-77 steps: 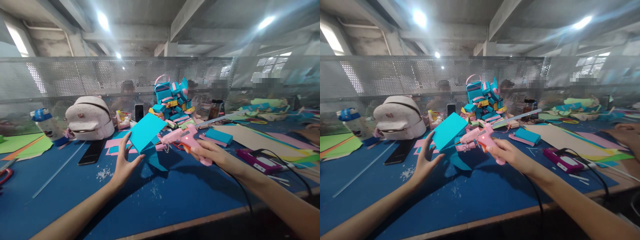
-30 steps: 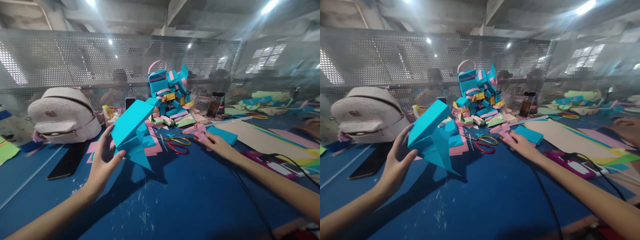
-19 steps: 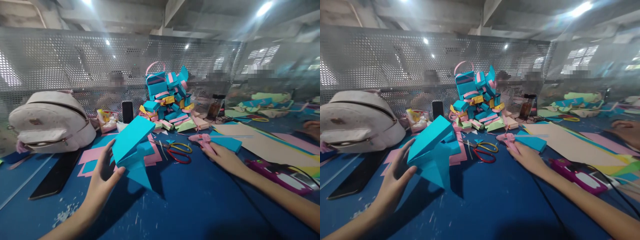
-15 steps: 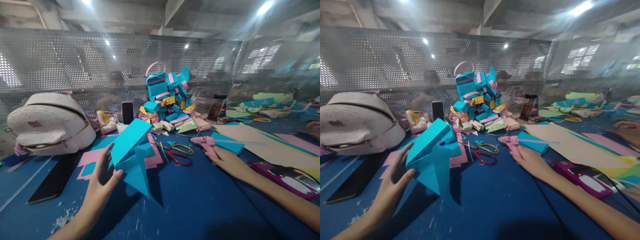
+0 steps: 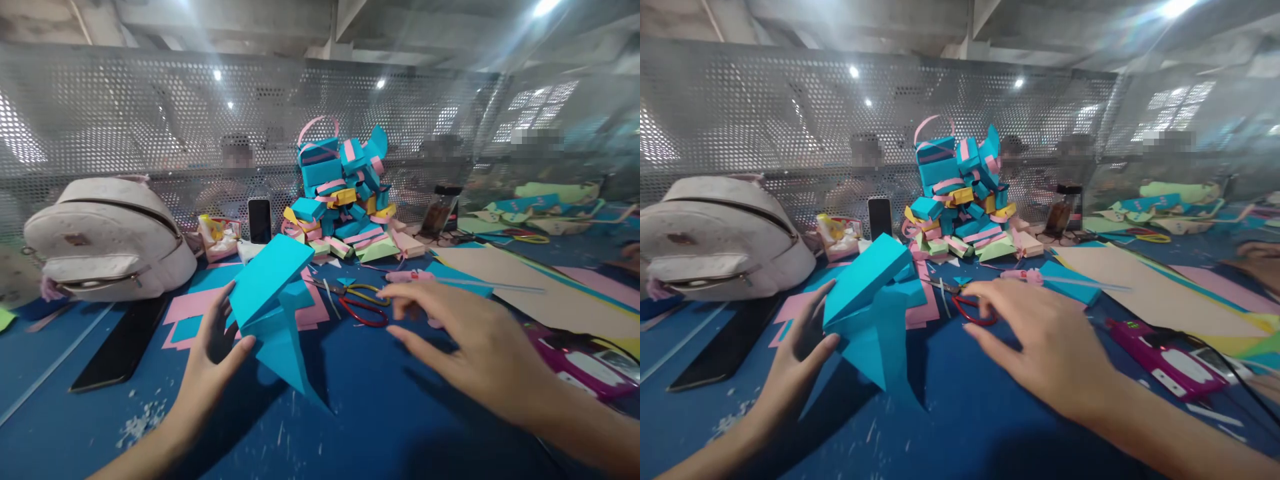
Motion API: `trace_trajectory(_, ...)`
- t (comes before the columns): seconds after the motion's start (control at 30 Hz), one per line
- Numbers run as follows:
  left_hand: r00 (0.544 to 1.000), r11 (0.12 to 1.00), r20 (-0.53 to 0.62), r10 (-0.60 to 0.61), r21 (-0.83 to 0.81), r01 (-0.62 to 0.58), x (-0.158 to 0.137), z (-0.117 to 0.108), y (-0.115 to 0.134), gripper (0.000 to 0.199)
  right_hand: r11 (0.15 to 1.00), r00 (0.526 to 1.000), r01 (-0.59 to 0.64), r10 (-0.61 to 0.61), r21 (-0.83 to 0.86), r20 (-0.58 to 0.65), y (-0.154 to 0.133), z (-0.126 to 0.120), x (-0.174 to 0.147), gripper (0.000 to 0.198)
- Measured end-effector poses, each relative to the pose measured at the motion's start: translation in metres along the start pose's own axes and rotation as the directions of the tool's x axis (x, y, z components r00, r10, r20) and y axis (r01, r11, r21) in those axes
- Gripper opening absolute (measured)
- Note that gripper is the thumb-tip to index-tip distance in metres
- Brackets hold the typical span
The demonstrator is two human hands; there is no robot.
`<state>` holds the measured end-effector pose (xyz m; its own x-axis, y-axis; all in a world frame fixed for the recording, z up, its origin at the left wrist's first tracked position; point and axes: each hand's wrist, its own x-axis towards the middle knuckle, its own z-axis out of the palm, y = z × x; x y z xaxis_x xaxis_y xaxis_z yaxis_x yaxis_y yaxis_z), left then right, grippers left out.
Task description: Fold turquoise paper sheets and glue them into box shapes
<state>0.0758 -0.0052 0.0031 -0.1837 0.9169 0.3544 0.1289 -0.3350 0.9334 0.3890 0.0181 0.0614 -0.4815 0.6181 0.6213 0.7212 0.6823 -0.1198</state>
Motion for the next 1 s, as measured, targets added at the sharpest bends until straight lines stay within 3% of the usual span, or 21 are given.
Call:
trace_trajectory(0.1,1.000,1.000,0.005,0.017,-0.010,-0.017,-0.002,-0.001,-0.003,0.066,0.928,0.980,-0.045,-0.030,0.369,0.195,-0.028,0.016,0.025,0.024)
trace_trajectory(0.2,0.998,0.999,-0.031,0.048,-0.023,-0.048,-0.002,0.000,-0.003,0.067,0.743,0.907,-0.247,-0.049,0.623,0.418,-0.048,0.041,0.042,0.027)
trace_trajectory(0.33,0.992,0.995,-0.083,0.093,-0.033,-0.096,-0.001,0.001,-0.002,0.066,0.543,0.899,-0.400,0.077,0.739,0.430,-0.067,0.074,0.055,0.032)
trace_trajectory(0.47,0.994,0.995,-0.071,0.083,-0.053,-0.086,-0.002,0.001,0.000,0.064,0.442,0.919,-0.392,0.143,0.807,0.368,-0.076,0.089,0.063,0.022)
trace_trajectory(0.63,0.997,0.997,-0.027,0.074,-0.032,-0.075,-0.006,-0.001,0.001,0.058,0.392,0.916,-0.398,0.212,0.829,0.339,-0.076,0.090,0.067,0.017)
trace_trajectory(1.0,1.000,0.998,-0.002,0.021,0.060,-0.021,-0.010,0.002,0.004,0.045,0.424,0.934,-0.356,0.193,0.833,0.300,-0.068,0.088,0.066,0.017)
